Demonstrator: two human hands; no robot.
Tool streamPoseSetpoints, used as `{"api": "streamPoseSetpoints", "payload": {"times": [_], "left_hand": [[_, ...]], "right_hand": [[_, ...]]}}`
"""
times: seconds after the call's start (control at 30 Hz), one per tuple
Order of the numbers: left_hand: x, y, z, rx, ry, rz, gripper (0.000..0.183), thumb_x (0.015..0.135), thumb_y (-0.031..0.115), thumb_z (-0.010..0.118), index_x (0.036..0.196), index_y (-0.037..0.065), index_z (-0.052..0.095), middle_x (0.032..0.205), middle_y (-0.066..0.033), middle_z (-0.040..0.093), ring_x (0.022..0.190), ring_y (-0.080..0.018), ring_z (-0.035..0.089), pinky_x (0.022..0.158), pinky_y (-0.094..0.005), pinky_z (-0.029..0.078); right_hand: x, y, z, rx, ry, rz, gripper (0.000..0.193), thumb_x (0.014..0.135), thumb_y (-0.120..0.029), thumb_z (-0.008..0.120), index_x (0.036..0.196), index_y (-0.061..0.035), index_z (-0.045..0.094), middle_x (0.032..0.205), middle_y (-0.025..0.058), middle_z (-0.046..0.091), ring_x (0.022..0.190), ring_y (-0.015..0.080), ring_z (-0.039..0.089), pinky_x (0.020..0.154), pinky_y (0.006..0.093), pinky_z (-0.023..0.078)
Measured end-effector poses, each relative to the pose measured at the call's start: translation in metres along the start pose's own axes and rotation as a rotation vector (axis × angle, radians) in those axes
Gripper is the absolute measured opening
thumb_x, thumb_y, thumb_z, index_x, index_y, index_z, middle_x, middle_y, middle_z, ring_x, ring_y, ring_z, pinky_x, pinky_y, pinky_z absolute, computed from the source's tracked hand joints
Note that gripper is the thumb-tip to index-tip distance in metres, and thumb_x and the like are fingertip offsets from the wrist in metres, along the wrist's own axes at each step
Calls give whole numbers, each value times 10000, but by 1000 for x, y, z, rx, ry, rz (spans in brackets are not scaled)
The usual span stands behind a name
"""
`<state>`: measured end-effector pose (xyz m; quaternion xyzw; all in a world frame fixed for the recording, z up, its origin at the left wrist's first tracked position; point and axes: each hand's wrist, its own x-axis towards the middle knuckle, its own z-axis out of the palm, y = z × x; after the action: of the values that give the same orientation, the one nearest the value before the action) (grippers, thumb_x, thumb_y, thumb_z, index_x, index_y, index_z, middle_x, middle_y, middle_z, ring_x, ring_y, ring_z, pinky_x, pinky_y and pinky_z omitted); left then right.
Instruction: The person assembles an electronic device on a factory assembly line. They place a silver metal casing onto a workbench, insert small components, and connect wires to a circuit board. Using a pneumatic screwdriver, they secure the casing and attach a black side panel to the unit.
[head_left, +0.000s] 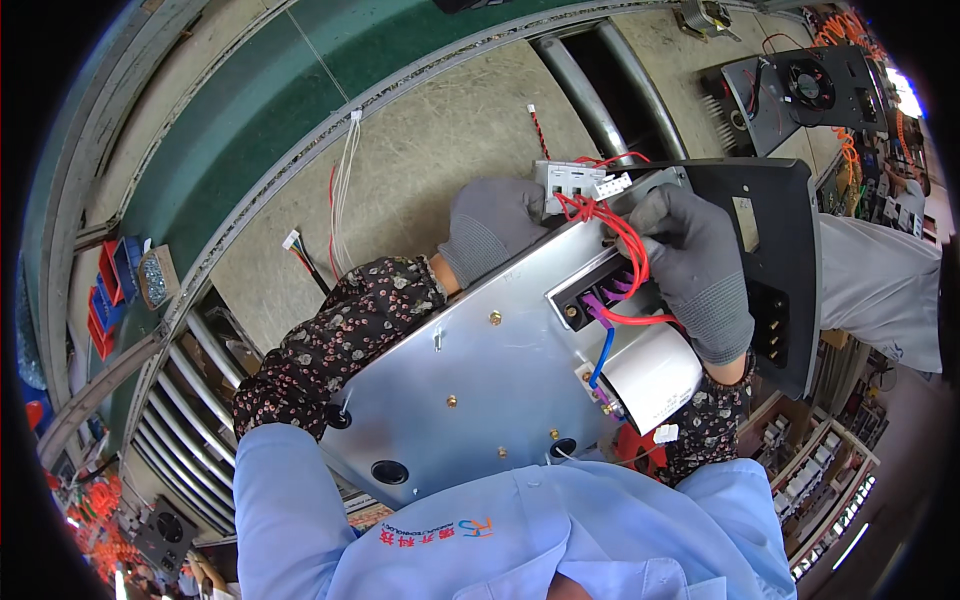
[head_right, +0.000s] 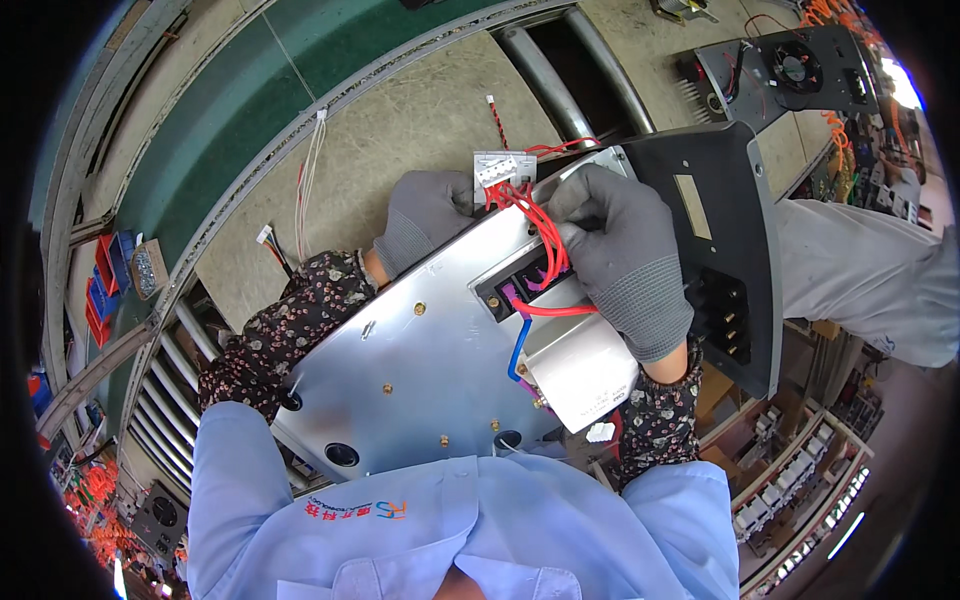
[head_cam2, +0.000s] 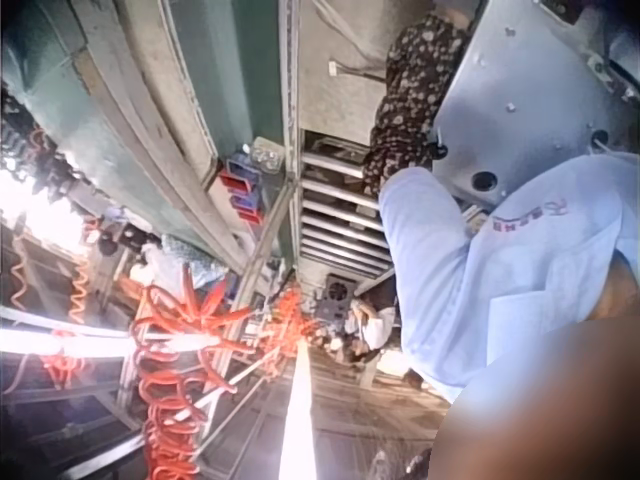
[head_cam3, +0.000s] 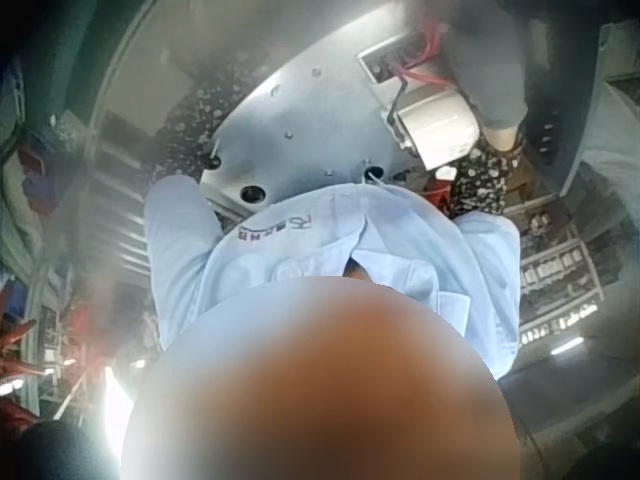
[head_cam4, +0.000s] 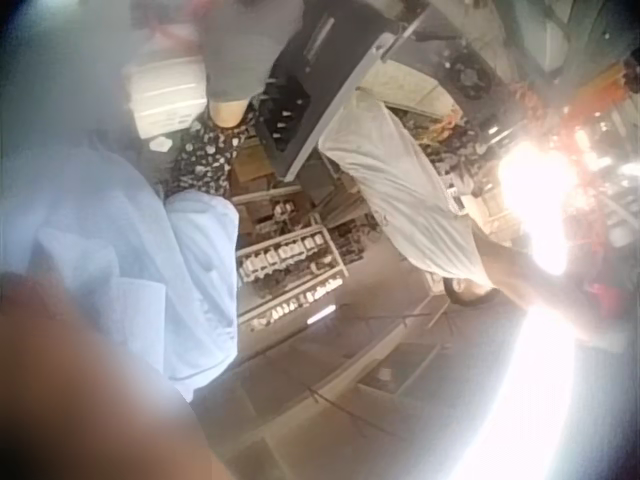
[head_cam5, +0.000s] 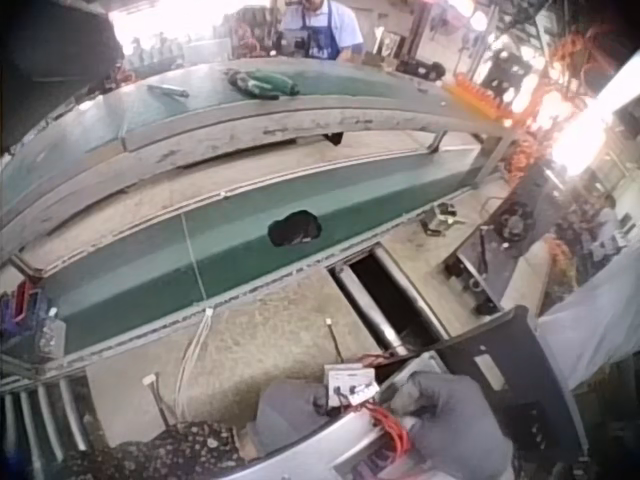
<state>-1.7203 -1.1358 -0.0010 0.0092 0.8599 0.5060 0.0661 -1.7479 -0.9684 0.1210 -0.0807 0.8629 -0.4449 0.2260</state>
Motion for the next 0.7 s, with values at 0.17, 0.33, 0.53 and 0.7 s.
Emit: {"api": "streamPoseSetpoints", "payload": {"times": [0.17, 0.33, 0.53, 0.7], "left_hand": [[-3, -9, 15, -224, 112, -6, 528, 566, 542, 690, 474, 68, 475, 453, -88, 446, 401, -228, 439, 403, -332, 350], [-6, -4, 13, -205, 142, 18, 529, 557, 532, 698, 470, 68, 461, 453, -84, 436, 394, -223, 428, 396, -330, 338], [-7, -4, 8, -113, 116, 53, 487, 553, 503, 698, 487, 81, 464, 503, -94, 472, 450, -253, 475, 425, -355, 357], [-8, -8, 6, -73, 75, 19, 465, 570, 490, 687, 502, 79, 478, 523, -117, 485, 479, -275, 502, 443, -373, 374]], "right_hand": [[1, -6, 3, -111, -33, 18, 85, 686, 60, 599, 750, 22, 558, 703, 82, 606, 663, 113, 593, 629, 234, 481], [-3, -12, 4, -195, -10, 3, 85, 679, 60, 600, 741, 18, 559, 712, 85, 610, 658, 117, 593, 633, 235, 482], [-3, -12, 6, -220, 1, -15, 115, 678, 36, 634, 691, 19, 521, 634, 62, 571, 592, 88, 538, 538, 230, 438], [9, -27, 3, -464, -127, -75, 170, 610, 1, 683, 715, 19, 550, 634, 66, 582, 591, 108, 554, 550, 242, 458]]}}
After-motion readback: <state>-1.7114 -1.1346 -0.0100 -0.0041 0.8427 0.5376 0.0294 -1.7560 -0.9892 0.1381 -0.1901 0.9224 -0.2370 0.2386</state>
